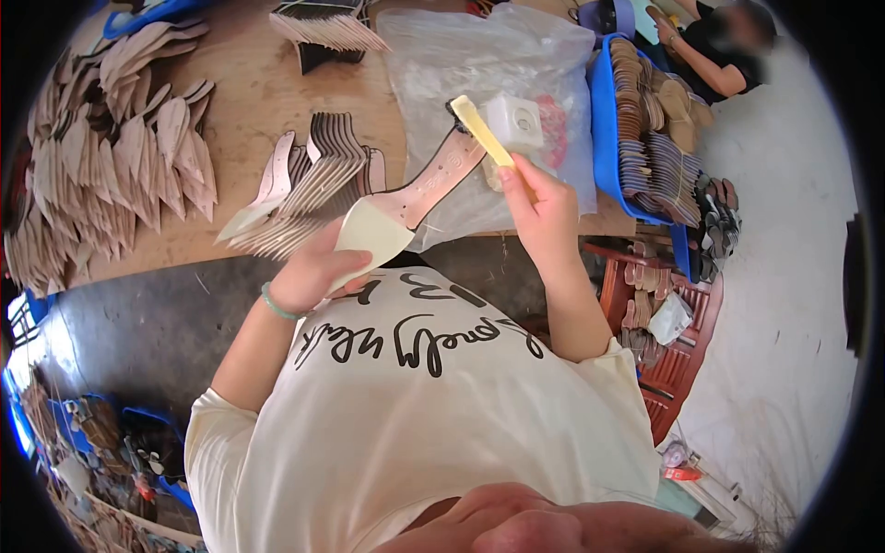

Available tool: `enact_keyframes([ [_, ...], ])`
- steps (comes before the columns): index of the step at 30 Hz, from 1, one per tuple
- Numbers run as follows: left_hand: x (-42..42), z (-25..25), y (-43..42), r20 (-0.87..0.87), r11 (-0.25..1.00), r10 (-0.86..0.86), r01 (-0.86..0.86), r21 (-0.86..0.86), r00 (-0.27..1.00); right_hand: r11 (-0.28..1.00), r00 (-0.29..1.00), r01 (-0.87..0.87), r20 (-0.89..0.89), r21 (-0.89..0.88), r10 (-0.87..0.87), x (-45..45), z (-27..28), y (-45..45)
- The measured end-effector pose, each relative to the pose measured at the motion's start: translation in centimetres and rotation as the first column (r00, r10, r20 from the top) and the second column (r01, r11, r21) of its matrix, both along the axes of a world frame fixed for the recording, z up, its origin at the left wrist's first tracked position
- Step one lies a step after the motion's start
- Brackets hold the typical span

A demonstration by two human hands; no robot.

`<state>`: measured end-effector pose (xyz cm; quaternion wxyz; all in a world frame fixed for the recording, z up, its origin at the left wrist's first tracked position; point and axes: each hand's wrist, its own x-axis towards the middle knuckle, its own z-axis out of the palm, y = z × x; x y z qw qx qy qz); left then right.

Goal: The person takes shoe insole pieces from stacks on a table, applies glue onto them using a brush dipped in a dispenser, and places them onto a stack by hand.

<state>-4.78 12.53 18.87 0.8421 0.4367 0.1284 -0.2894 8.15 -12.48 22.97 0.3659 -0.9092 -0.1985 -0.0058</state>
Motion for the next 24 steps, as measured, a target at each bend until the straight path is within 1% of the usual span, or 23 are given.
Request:
enact_keyframes([
  [3, -0.3, 0.4, -0.3, 0.010, 1.000, 0.012, -0.012, -0.019, 1.000, 0.999, 0.996, 0.021, -0.082, 0.037, -0.018, -0.7, -0.2, -0.5],
  [6, -0.6, 0.0, -0.5, 0.011, 0.999, 0.018, -0.018, -0.036, 1.000, 0.998, 0.969, -0.052, -0.240, 0.030, 0.058, -3.0, -0.3, 0.3],
  [7, -0.6, 0.1, -0.6, -0.001, 0.998, 0.051, -0.051, -0.039, 0.999, 0.995, 0.953, -0.092, -0.288, 0.030, 0.097, -3.9, -0.8, 0.4],
  [8, -0.6, 0.2, -0.7, -0.012, 0.996, 0.083, -0.083, -0.042, 0.996, 0.981, 0.938, -0.193, -0.289, 0.031, 0.194, -4.6, -1.4, 0.6],
  [9, -0.5, 0.3, -0.8, -0.023, 0.992, 0.115, -0.116, -0.045, 0.993, 0.976, 0.946, -0.218, -0.243, 0.014, 0.215, -5.4, -1.6, 1.0],
  [12, -0.6, -0.2, -0.6, 0.007, 0.995, 0.059, -0.058, -0.086, 0.998, 0.969, 0.963, -0.243, -0.134, -0.053, 0.234, -5.8, -1.7, 1.2],
  [13, -0.7, -0.3, -0.5, 0.006, 0.995, 0.063, -0.062, -0.083, 0.998, 0.967, 0.966, -0.243, -0.105, -0.076, 0.234, -5.5, -1.5, 1.2],
  [15, -0.8, -0.5, -0.4, 0.006, 0.995, 0.070, -0.069, -0.076, 0.998, 0.983, 0.986, -0.140, -0.107, -0.121, 0.128, -4.3, 0.4, 1.3],
  [16, -0.9, -0.6, -0.2, 0.011, 0.996, 0.042, -0.041, -0.077, 0.999, 0.986, 0.992, -0.089, -0.104, -0.142, 0.074, -3.5, 1.2, 1.3],
  [17, -0.9, -0.7, 0.1, 0.017, 0.997, 0.016, -0.015, -0.078, 1.000, 0.995, 0.999, -0.049, -0.007, -0.092, 0.048, -2.5, 0.8, 0.9],
  [18, -0.9, -0.7, 0.6, 0.024, 0.997, -0.006, 0.007, -0.075, 1.000, 0.996, 0.999, 0.006, -0.044, -0.089, -0.010, -1.5, 0.6, 0.3],
  [20, -1.6, -1.5, 1.1, 0.027, 0.995, 0.015, -0.013, -0.095, 1.000, 0.995, 0.980, 0.041, -0.198, 0.095, -0.022, -0.3, 1.2, -0.3],
  [21, -2.1, -1.9, 1.5, -0.047, 0.998, 0.053, -0.054, -0.017, 0.997, 0.986, 0.979, 0.115, -0.180, 0.118, -0.093, -0.3, 1.6, -0.3],
  [22, -2.3, -1.5, 2.2, -0.039, 0.992, 0.124, -0.123, 0.012, 0.992, 0.973, 0.975, 0.152, -0.190, 0.174, -0.118, -0.1, 1.6, -0.4],
  [23, -2.7, -1.3, 3.7, 0.002, 0.986, 0.148, -0.147, 0.077, 0.989, 0.954, 0.981, 0.170, -0.138, 0.245, -0.139, 0.1, 1.4, -0.5],
  [24, -2.8, -1.6, 5.3, 0.041, 0.979, 0.154, -0.158, 0.132, 0.987, 0.944, 0.975, 0.208, -0.136, 0.258, -0.177, 0.4, 1.1, -1.1],
])
